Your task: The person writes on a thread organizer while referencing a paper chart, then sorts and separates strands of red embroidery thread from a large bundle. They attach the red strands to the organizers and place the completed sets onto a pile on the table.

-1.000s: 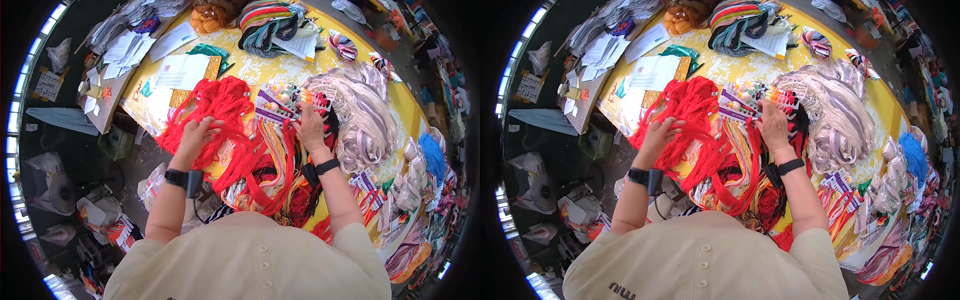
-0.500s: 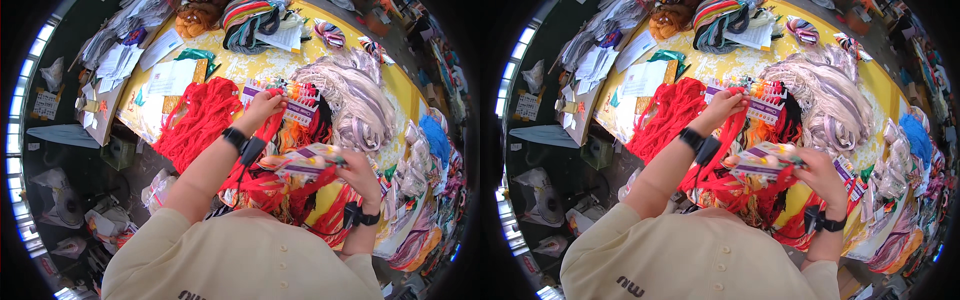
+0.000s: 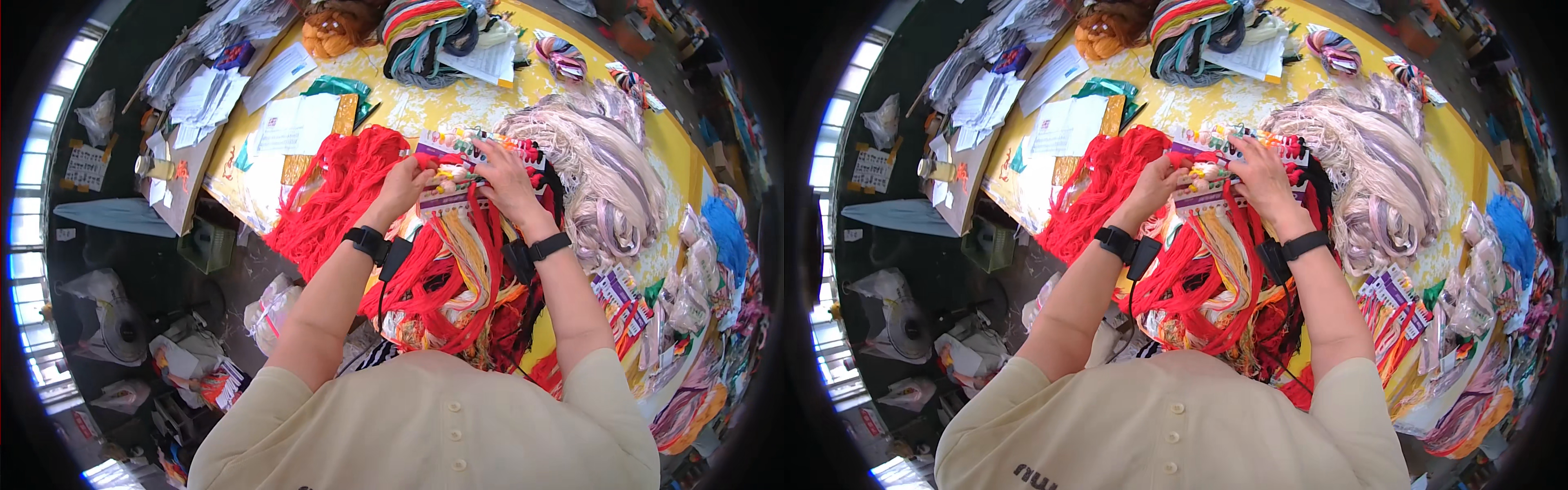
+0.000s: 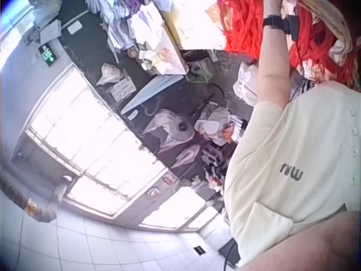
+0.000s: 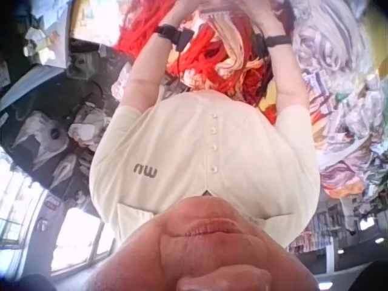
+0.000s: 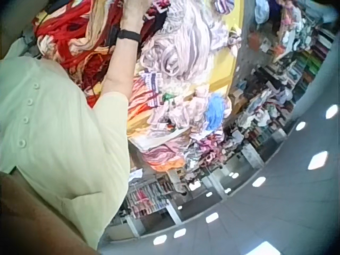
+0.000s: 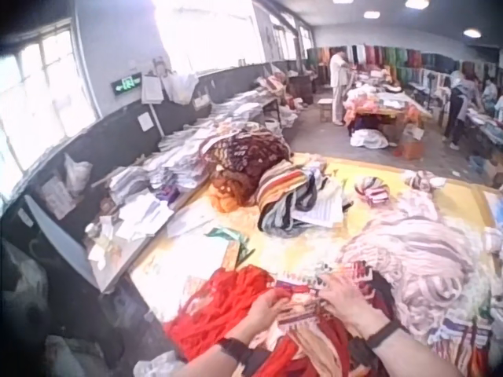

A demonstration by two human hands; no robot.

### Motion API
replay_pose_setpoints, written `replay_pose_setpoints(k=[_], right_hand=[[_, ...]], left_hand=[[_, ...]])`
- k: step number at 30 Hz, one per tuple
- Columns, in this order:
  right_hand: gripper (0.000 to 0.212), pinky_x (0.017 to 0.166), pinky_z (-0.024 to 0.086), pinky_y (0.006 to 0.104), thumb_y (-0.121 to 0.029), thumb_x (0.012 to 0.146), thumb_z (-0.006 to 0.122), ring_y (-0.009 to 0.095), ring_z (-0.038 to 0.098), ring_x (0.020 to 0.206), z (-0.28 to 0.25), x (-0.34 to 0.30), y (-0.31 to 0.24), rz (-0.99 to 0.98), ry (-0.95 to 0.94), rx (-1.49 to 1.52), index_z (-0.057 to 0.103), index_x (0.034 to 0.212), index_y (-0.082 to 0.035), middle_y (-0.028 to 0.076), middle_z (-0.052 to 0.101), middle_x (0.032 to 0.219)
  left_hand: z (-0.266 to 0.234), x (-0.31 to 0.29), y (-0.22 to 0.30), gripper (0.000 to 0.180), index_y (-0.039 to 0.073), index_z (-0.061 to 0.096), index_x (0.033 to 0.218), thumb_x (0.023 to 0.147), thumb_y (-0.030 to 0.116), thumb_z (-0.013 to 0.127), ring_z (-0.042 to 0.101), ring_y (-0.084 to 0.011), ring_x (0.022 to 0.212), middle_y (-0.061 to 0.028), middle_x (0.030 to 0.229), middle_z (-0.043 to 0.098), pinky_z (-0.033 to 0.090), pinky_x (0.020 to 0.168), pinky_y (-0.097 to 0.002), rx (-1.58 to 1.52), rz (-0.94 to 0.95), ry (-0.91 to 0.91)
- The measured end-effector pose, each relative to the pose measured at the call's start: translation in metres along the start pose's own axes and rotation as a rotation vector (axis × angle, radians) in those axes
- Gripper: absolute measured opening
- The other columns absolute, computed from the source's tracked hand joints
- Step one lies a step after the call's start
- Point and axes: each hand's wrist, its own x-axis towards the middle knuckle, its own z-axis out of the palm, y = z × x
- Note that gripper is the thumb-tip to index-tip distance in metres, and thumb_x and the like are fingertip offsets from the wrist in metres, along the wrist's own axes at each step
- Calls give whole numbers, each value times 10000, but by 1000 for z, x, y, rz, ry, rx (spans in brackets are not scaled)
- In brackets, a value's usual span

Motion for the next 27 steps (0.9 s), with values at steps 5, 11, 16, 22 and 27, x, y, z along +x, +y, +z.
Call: replay_pose_setpoints(k=[5, 11, 16, 22, 27], right_hand=[[330, 997, 424, 466, -58, 699, 780, 300, 506, 1261, -5, -9, -20, -37, 64, -100, 604, 978, -51, 85, 571, 1294], [423, 795, 499, 442, -63, 713, 772, 339, 636, 915, 5, -28, -34, 196, 167, 184, 575, 1087, -58, 130, 648, 1000], [253, 786, 506, 457, -114, 803, 695, 363, 643, 894, -28, -77, -33, 185, -130, 228, 632, 1037, -45, 166, 662, 917], [344, 660, 494, 324, -32, 777, 621, 210, 661, 699, -177, -148, -60, 590, -445, 609, 661, 1119, -37, 126, 655, 797], [327, 668, 508, 364, -33, 756, 665, 286, 658, 714, -175, -143, -62, 541, -392, 496, 663, 1083, -48, 132, 661, 800]], left_hand=[[-17, -42, -9, 173, 26, 619, 1106, 1007, 154, 558, 672, -111, 805, -64, 935, 704, 532, 684, -251, -274, -205, 264], [-95, -92, -27, 142, 18, 597, 1057, 961, 122, 608, 652, -193, 749, -106, 874, 677, 518, 675, -318, 347, -42, 523], [-99, -137, 105, 160, 29, 619, 1006, 864, 73, 680, 629, -314, 819, -134, 910, 623, 508, 732, -388, 847, 278, 144], [1, -71, 154, 124, 69, 661, 966, 862, 133, 684, 623, -276, 898, -81, 961, 647, 507, 745, -381, 731, 755, -110], [45, 31, 69, 105, 148, 684, 953, 856, 187, 673, 633, -249, 947, -30, 982, 666, 472, 840, -406, 1150, 660, 123]])
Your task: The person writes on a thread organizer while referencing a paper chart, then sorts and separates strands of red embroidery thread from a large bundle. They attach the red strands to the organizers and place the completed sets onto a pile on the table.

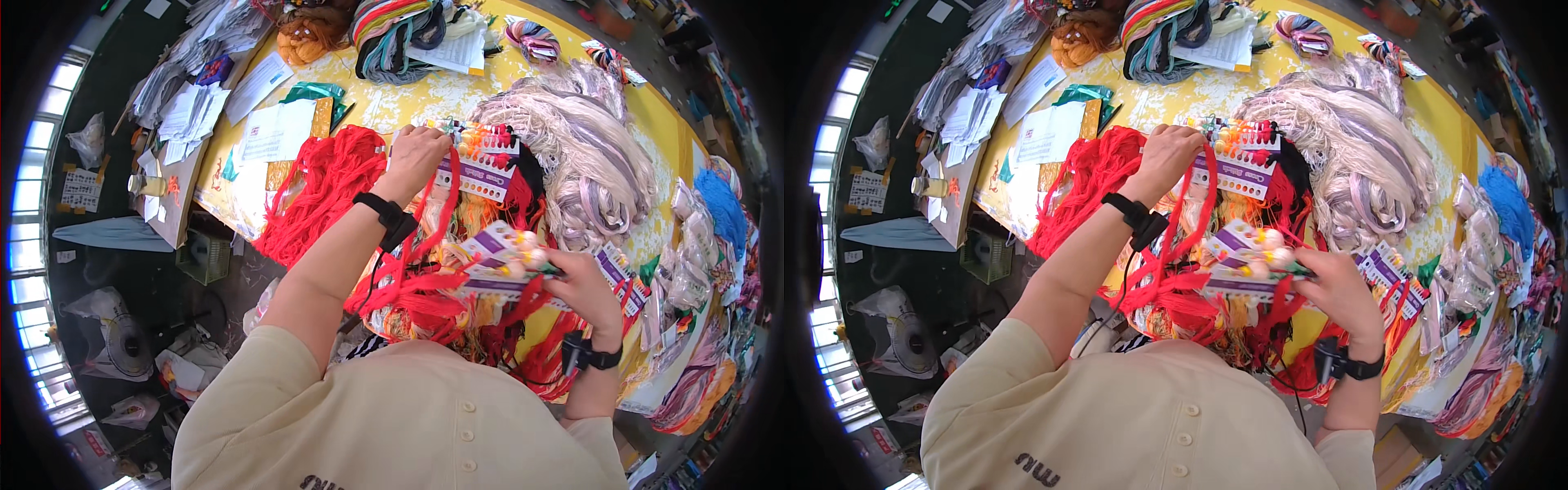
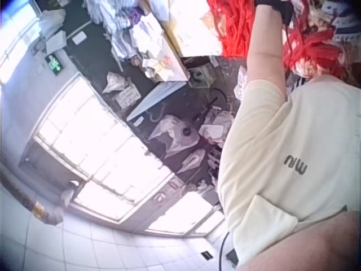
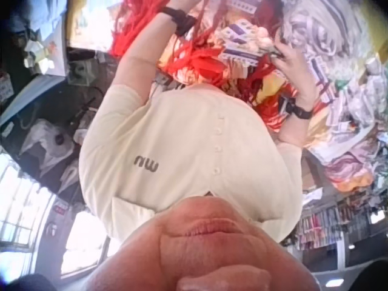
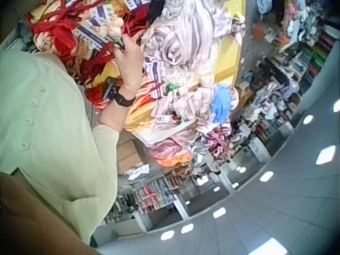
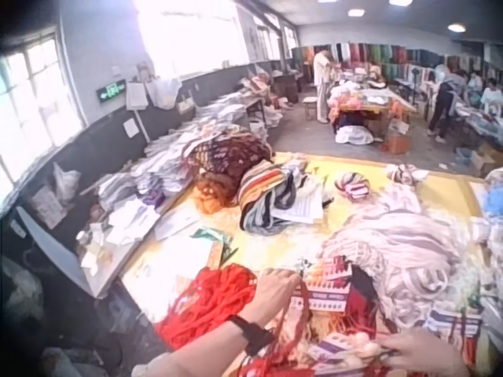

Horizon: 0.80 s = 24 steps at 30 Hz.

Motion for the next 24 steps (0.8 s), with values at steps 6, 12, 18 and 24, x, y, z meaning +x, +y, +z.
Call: replay_pose_setpoints(k=[6, 12, 18, 24], right_hand=[[243, 772, 520, 390, -21, 711, 721, 308, 614, 1031, 48, 66, 0, -316, 143, -458, 575, 903, -59, 82, 641, 993], [346, 747, 513, 434, -6, 702, 723, 304, 612, 973, 75, 94, -18, -463, 263, -361, 561, 1005, -42, 83, 644, 1003], [327, 712, 484, 432, 10, 732, 718, 356, 623, 877, 81, 38, -24, -287, 55, -268, 575, 1025, -8, 141, 611, 912], [256, 651, 474, 360, 48, 772, 624, 341, 586, 731, 103, 7, -22, -31, 128, -91, 543, 1013, 19, 178, 550, 854]], left_hand=[[-3, -31, 12, 144, 111, 692, 942, 815, 175, 709, 656, -254, 907, -69, 947, 684, 504, 796, -406, -170, -161, -105], [-47, -69, 41, 232, 16, 716, 1025, 798, 27, 674, 671, -132, 783, -104, 866, 728, 531, 717, -294, -1001, -200, -446], [4, -144, -36, 195, 40, 747, 979, 899, 210, 695, 642, -100, 766, -32, 853, 735, 516, 701, -297, -1235, -542, -320], [73, -121, -76, 200, 87, 671, 976, 802, 180, 707, 643, -327, 934, -131, 1025, 616, 532, 787, -436, -278, -747, -97]])
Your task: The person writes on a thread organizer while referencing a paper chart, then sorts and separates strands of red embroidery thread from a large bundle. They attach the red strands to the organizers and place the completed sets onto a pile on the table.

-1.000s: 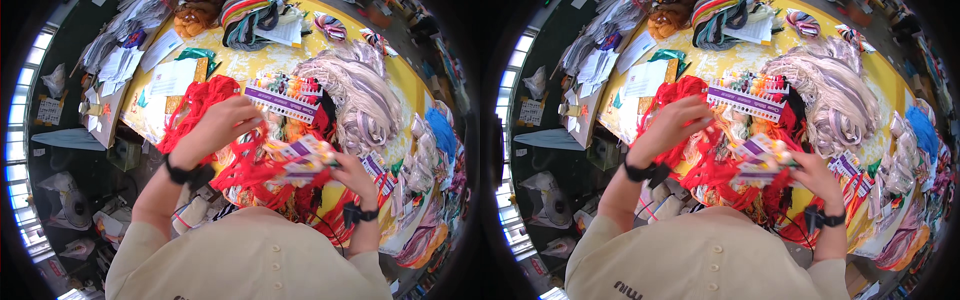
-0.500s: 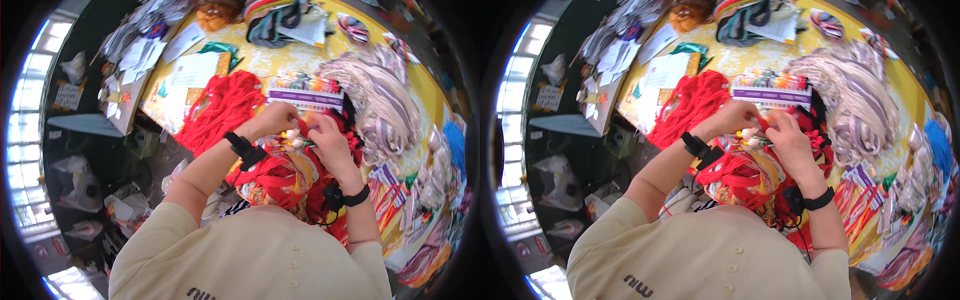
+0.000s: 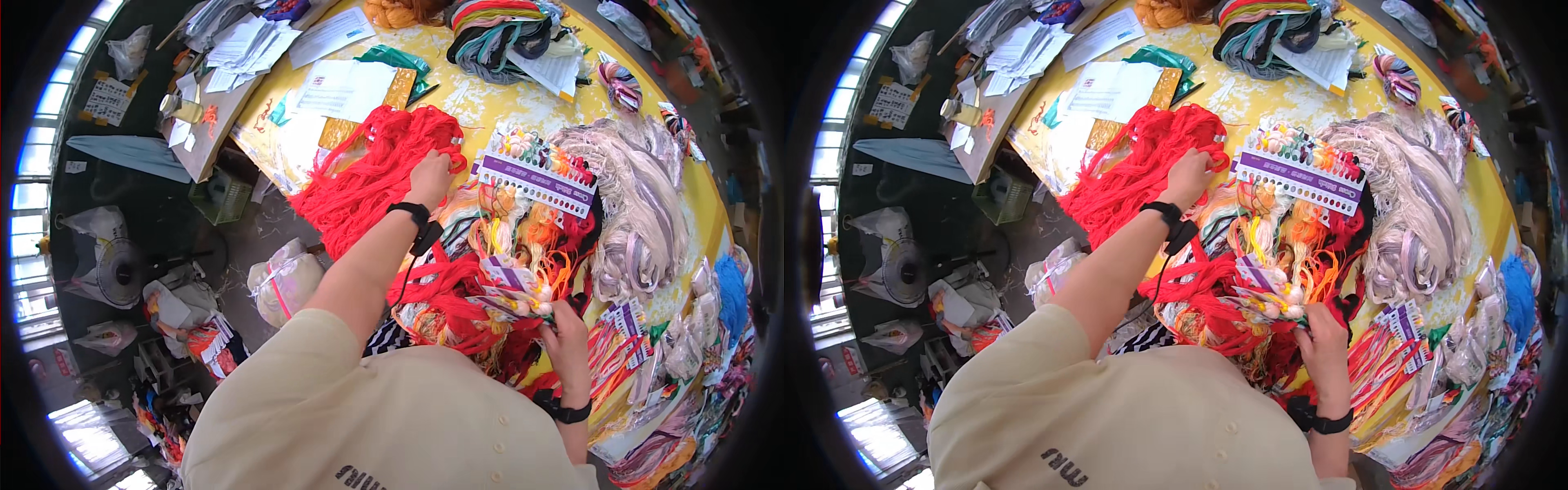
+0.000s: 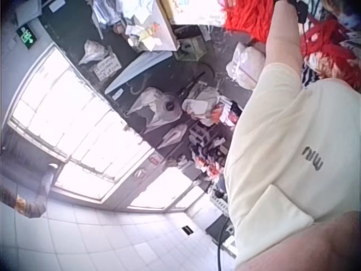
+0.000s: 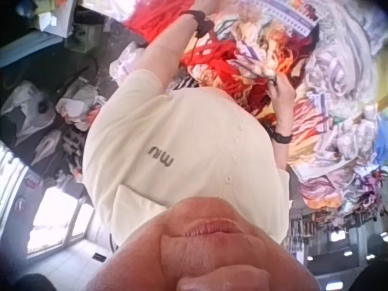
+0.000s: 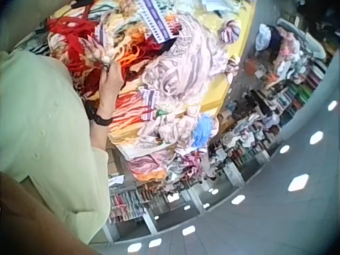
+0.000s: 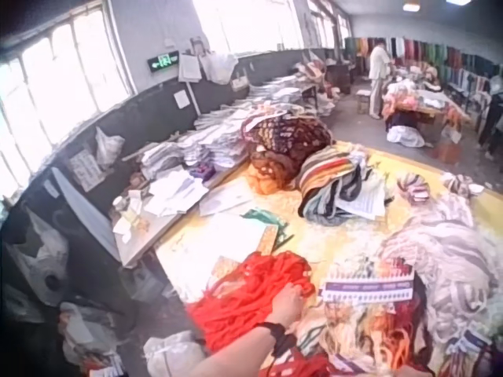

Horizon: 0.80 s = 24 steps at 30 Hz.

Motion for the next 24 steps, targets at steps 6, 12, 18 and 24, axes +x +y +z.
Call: replay_pose_setpoints(k=[6, 12, 18, 24], right_hand=[[223, 653, 459, 342, 42, 785, 614, 277, 578, 719, 4, -8, -2, 61, 87, 23, 535, 991, 7, 148, 530, 825], [255, 657, 475, 392, 15, 762, 665, 357, 608, 763, -2, -1, 11, -50, 121, 49, 558, 993, 13, 174, 559, 857], [352, 741, 472, 310, 35, 767, 602, 204, 604, 801, -43, -24, 22, 48, 53, 173, 605, 1118, 4, 109, 632, 916], [328, 915, 482, 320, -39, 764, 765, 167, 630, 1009, -119, -113, 44, 183, 195, 266, 702, 1084, -6, 63, 685, 1059]], left_hand=[[-45, 0, -6, 162, 84, 640, 988, 889, 212, 631, 687, -309, 881, -140, 974, 702, 535, 734, -415, -200, -39, 153], [-232, -42, -18, 261, -7, 647, 1014, 926, 237, 679, 546, -87, 707, -20, 774, 627, 458, 636, -269, -460, 99, -56], [-387, -164, 88, 137, -3, 664, 820, 892, 111, 692, 525, -105, 592, -27, 681, 595, 412, 545, -277, -474, 486, -114], [-356, -128, 166, 199, 6, 692, 767, 813, 192, 749, 596, -152, 599, -68, 679, 626, 442, 520, -298, -1137, 997, -625]])
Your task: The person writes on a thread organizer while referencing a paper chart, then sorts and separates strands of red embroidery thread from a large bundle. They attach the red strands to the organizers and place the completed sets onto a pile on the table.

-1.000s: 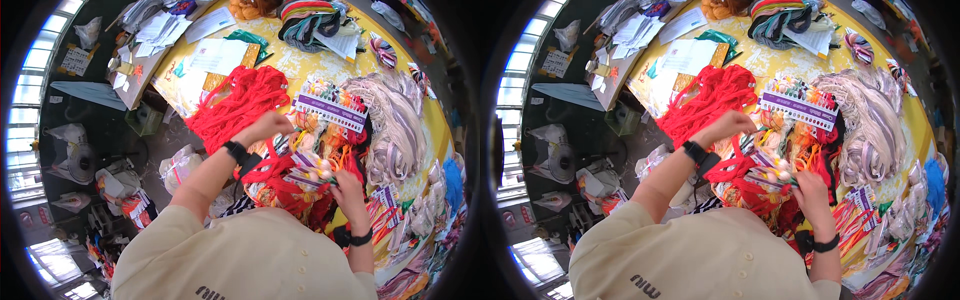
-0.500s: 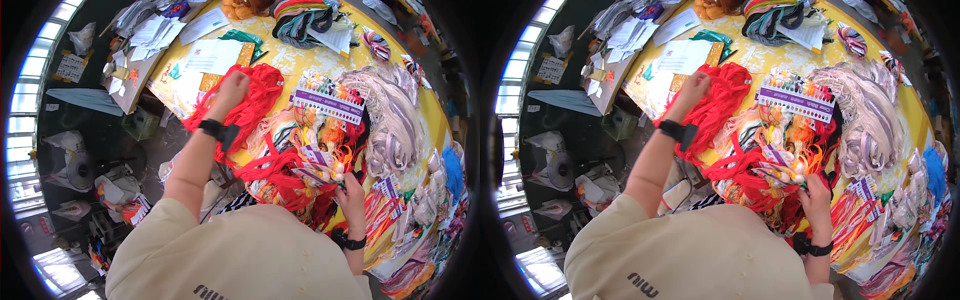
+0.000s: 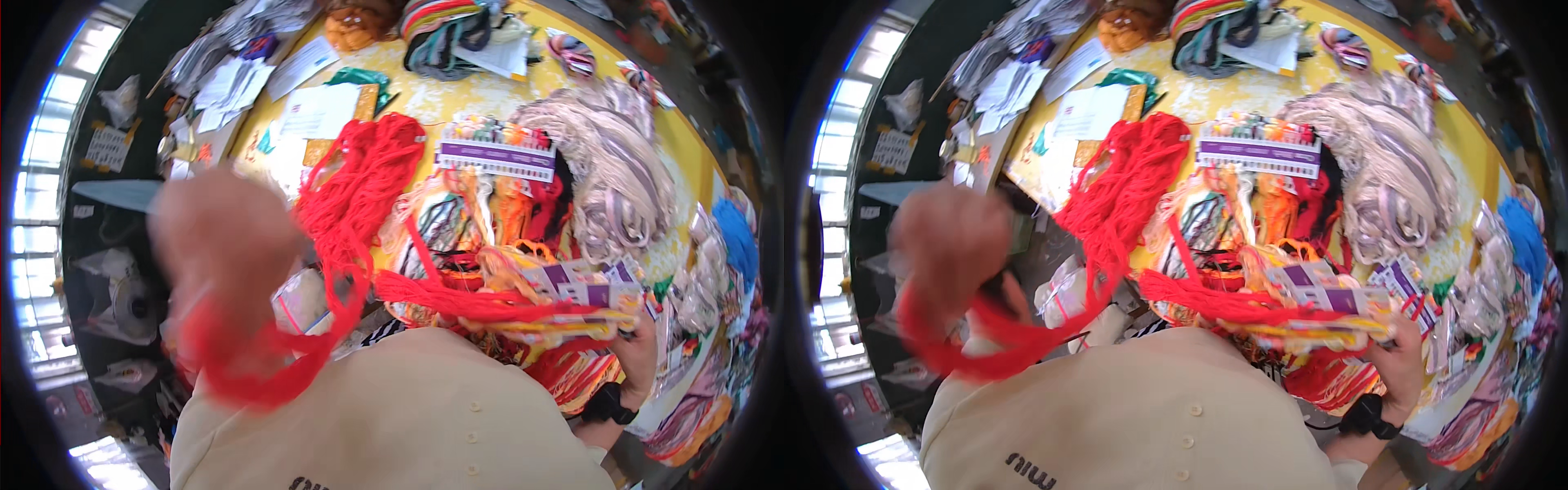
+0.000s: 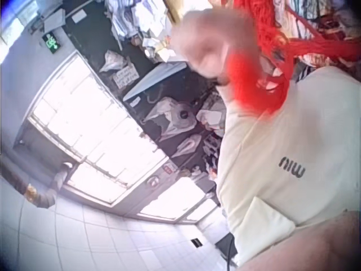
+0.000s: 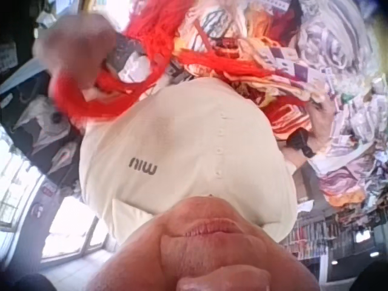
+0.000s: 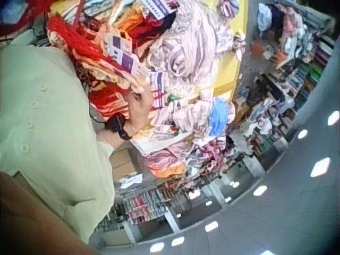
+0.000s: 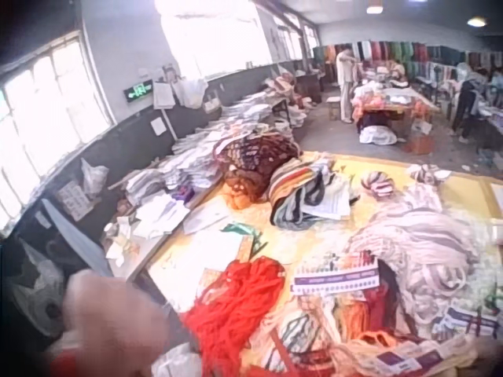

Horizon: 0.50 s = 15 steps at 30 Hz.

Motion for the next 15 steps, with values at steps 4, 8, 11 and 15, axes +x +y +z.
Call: replay_pose_setpoints(k=[4, 8, 11, 15], right_hand=[[313, 825, 507, 302, -6, 746, 707, 187, 670, 915, -12, -17, -20, 32, 10, 141, 690, 1057, 28, 88, 702, 1038], [307, 737, 504, 339, 0, 706, 665, 268, 666, 812, 0, 7, -20, -66, -63, -220, 669, 1011, 22, 134, 664, 909], [273, 721, 509, 396, -46, 747, 677, 335, 639, 832, 19, 31, -8, -219, -167, -332, 656, 1018, -17, 140, 628, 888], [352, 698, 535, 393, -97, 746, 700, 277, 644, 850, 63, 78, -15, -519, -153, -418, 677, 1094, -142, 60, 610, 886]], left_hand=[[-9, 68, -183, 207, 42, 658, 934, 937, 246, 622, 623, -258, 713, -120, 790, 649, 487, 659, -375, 717, -375, 150], [-36, 45, -340, 186, 76, 645, 928, 884, 257, 653, 638, -346, 924, -133, 940, 674, 503, 772, -451, 1281, -375, 198], [-17, 42, -346, 151, 78, 660, 951, 862, 197, 688, 640, -316, 936, -108, 1002, 665, 502, 791, -426, 1343, -530, 217], [14, 35, -326, 193, 69, 681, 980, 821, 159, 745, 659, -290, 870, -106, 917, 681, 524, 748, -387, 1140, -508, 340]])
